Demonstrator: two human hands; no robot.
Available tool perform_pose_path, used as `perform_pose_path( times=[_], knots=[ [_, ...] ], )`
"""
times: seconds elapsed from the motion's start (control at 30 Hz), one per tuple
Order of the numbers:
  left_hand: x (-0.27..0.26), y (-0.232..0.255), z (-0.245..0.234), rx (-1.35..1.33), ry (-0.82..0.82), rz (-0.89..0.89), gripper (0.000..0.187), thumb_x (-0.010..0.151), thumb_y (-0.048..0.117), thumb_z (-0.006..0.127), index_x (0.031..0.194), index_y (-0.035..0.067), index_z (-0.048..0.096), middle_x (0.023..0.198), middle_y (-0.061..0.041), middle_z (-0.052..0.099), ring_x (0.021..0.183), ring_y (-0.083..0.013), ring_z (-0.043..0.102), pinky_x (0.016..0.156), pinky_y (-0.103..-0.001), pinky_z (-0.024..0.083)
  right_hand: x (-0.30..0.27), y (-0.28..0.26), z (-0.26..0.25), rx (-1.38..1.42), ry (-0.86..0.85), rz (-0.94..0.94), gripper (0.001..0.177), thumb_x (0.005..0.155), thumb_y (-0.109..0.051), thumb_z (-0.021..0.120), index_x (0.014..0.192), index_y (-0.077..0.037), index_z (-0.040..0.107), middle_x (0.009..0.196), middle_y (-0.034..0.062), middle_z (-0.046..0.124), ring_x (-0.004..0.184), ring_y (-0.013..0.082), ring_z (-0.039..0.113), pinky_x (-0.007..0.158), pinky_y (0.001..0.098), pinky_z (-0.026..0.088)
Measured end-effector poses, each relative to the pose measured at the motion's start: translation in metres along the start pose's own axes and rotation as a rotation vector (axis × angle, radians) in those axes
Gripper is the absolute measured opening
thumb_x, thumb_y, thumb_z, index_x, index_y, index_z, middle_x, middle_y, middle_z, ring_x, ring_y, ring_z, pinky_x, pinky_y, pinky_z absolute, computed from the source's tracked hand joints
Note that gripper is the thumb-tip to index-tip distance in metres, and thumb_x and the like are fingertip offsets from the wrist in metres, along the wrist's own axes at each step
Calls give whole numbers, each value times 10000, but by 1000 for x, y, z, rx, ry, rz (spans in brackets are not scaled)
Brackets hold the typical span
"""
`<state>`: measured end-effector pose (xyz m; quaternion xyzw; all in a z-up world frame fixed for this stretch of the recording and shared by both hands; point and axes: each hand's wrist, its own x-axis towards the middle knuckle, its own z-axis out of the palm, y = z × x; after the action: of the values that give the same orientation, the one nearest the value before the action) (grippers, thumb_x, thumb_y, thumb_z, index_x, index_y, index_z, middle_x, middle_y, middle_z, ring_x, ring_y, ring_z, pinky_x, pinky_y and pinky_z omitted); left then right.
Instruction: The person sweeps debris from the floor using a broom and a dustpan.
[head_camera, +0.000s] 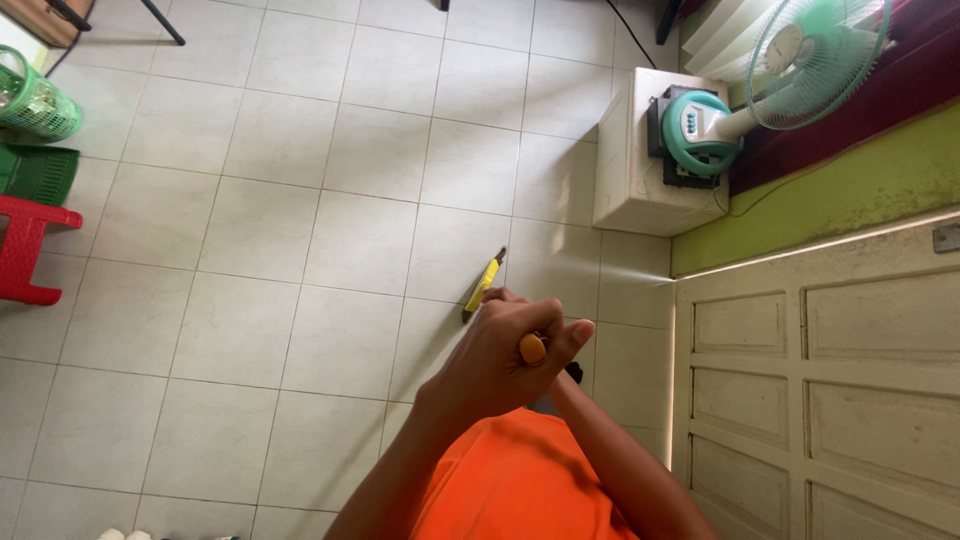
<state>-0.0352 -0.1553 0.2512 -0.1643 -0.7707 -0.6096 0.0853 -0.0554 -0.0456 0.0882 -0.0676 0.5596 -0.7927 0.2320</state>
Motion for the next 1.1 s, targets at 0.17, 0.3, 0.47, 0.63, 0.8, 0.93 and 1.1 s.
perform_pose_path(
  times=[0.17,0.3,0.47,0.63,0.8,0.93,1.1],
  knots=[
    [14,10,-15,-24,-18,7,491,1075,392,607,702,112,453,539,-30,400,496,-176,390,655,-331,422,-4,-13,0,7,55,65,442,1040,-507,498,1119,-78,569,1061,11,566,1023,113,571,968,293,498],
    [26,18,-21,-73,-20,-29,495,1066,369,628,702,89,445,549,-33,382,507,-139,354,518,-312,339,2,-18,-10,140,41,58,453,1041,-523,479,1100,-84,573,1067,2,568,1032,104,571,977,278,492],
    [37,18,-16,-276,-65,-86,427,1081,377,607,781,83,530,637,11,516,584,-69,483,528,-270,417,17,-17,-59,-280,71,51,361,1034,-418,573,987,-60,590,893,-20,561,808,92,539,687,296,503],
    [47,-6,5,-373,-58,-68,411,1104,390,578,854,64,585,763,32,581,647,-48,494,570,-255,436,34,19,-125,-575,224,38,278,992,-302,620,961,-31,567,838,30,561,709,120,540,570,314,514],
    [58,-43,42,-279,-66,-314,438,1065,356,612,757,51,549,636,47,397,594,-53,316,506,-263,299,43,35,-178,-714,287,184,239,993,-282,611,969,-45,589,847,25,632,745,120,607,616,313,535],
    [73,-58,74,-282,-54,-343,455,1065,395,587,763,56,551,620,50,385,590,-55,309,502,-267,290,48,46,-213,-830,177,185,209,903,-245,650,950,-45,613,835,29,655,729,136,618,611,331,549],
    [105,-66,108,-195,-27,-431,487,1046,418,599,742,47,522,594,24,392,576,-66,325,494,-282,327,64,69,-255,-613,111,199,223,964,-291,621,932,-78,563,826,-3,589,720,111,581,590,315,516]
  ],
)
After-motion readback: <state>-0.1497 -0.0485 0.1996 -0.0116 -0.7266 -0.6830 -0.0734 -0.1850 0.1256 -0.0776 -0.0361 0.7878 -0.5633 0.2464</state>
